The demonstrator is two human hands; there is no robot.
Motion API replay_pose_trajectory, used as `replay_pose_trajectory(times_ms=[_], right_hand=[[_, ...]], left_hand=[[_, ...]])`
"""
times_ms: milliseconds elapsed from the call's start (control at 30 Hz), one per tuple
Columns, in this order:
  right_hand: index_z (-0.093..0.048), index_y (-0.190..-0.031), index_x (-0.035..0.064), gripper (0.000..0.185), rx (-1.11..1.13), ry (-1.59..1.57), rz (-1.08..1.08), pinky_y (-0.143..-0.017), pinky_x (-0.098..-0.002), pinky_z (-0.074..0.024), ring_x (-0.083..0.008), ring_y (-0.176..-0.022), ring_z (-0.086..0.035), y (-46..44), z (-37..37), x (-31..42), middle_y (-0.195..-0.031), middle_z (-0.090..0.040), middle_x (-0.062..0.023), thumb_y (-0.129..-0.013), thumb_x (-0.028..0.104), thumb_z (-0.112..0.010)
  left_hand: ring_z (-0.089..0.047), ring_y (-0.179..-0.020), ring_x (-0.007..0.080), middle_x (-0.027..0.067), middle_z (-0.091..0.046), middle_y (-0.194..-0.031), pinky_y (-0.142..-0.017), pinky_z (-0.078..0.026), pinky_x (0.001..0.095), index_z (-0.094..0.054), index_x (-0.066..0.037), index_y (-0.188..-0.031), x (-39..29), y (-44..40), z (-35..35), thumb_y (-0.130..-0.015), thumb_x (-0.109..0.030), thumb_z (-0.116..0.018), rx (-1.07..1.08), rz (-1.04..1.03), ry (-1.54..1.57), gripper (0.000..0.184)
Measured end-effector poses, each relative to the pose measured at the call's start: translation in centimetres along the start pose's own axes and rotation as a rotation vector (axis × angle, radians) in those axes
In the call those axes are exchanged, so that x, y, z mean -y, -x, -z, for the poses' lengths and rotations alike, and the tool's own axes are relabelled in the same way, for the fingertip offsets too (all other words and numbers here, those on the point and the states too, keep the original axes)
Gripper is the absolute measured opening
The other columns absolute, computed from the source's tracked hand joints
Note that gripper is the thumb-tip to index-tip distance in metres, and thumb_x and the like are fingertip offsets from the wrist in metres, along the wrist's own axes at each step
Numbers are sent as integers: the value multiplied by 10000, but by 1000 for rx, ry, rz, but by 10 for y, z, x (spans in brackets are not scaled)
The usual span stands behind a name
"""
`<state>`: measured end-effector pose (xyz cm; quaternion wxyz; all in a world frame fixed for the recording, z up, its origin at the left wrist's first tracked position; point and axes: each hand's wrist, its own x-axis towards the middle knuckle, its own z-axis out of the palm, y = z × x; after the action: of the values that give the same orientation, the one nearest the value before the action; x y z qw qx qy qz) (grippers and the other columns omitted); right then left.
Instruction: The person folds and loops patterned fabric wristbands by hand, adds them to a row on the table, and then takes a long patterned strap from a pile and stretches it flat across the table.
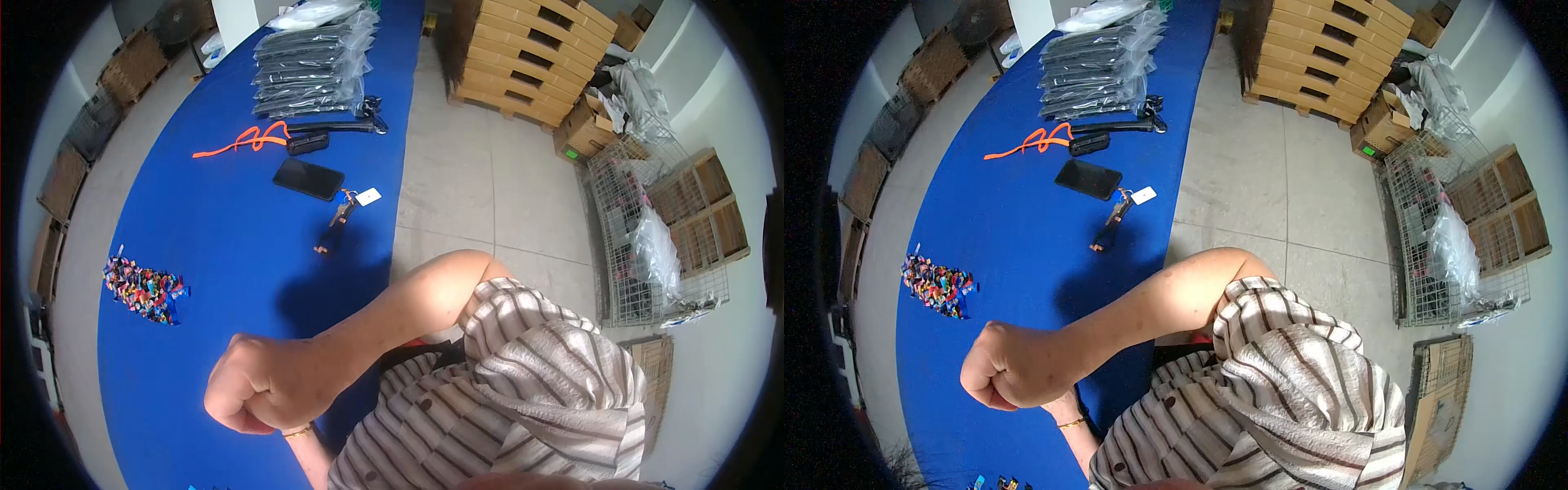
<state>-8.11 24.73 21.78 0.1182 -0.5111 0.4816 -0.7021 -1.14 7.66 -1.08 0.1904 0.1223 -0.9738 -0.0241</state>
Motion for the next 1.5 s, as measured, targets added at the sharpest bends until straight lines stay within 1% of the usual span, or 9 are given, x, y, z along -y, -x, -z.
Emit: replay_pose_trajectory(times_ms=[267, 467, 600, 733, 800, 1100, 1200, 1367, 1500], right_hand=[[-621, -744, 22, 192, 31, -55, -103, -569, -385, -474, -201, -592, -615, -9, -17, -3, -618, -616, -88, -763, -48, -443], [-503, -1138, 55, 160, 137, -234, -289, -734, -351, -468, -158, -830, -575, -12, -24, 11, -906, -592, -54, -987, 88, -460], [-479, -1228, 58, 207, 58, -339, -300, -791, -350, -498, -162, -940, -571, -10, -31, 7, -1055, -566, -80, -1034, 127, -464], [-506, -1209, 41, 225, -80, -460, -387, -823, -350, -513, -170, -1007, -591, -11, -34, 38, -1087, -585, -87, -988, 87, -498], [-434, -1249, 4, 269, -67, -417, -238, -947, -335, -465, -166, -1073, -546, -9, -37, 35, -1132, -560, -106, -981, 27, -444], [-574, -1178, -76, 303, -286, -360, 2, -893, -364, -535, -217, -981, -635, -9, -58, 47, -1087, -642, -171, -927, -144, -418], [-617, -1157, -106, 346, -470, -340, 30, -877, -375, -559, -236, -954, -665, -15, -80, 48, -1079, -671, -198, -909, -208, -399], [-640, -1129, -92, 368, -677, -415, -321, -939, -366, -540, -207, -1021, -647, -19, -104, 85, -1058, -677, -155, -909, -239, -385], [-576, -1097, -17, 197, -150, -249, -148, -965, -343, -516, -179, -1009, -603, -32, -79, 66, -992, -614, -81, -987, -125, -453]], left_hand=[[-579, -1099, 392, 227, -615, -1293, -947, -469, 507, -587, 29, -1345, 3, -1, -4, -910, -301, -675, -7, -14, -11, 554], [-578, -1106, 389, 228, -612, -1306, -953, -468, 503, -585, 30, -1349, 7, -4, -4, -909, -295, -676, -23, -1, -16, 554], [-578, -1112, 386, 228, -610, -1314, -958, -467, 500, -584, 31, -1351, 9, -2, -6, -909, -291, -677, -36, 21, -19, 555], [-577, -1117, 384, 229, -609, -1323, -962, -466, 497, -582, 32, -1354, 8, -1, -9, -909, -286, -678, -49, 41, -10, 555], [-577, -1119, 383, 229, -608, -1327, -964, -466, 496, -582, 32, -1355, 8, -1, -11, -909, -284, -678, -52, 54, -13, 555], [-565, -1152, 386, 231, -600, -1349, -985, -447, 492, -582, 40, -1356, 8, -1, -4, -880, -296, -711, 29, 113, -6, 597], [-583, -1086, 401, 241, -628, -1263, -921, -472, 516, -610, 41, -1302, 9, -1, -4, -849, -289, -730, -44, 75, -7, 574], [-580, -1092, 401, 257, -617, -1268, -938, -461, 500, -588, 65, -1323, 7, 1, -1, -889, -273, -687, -36, 55, -26, 559], [-581, -1072, 399, 258, -614, -1252, -920, -462, 500, -592, 65, -1314, 10, -3, 0, -890, -264, -686, -69, 36, -31, 544]])
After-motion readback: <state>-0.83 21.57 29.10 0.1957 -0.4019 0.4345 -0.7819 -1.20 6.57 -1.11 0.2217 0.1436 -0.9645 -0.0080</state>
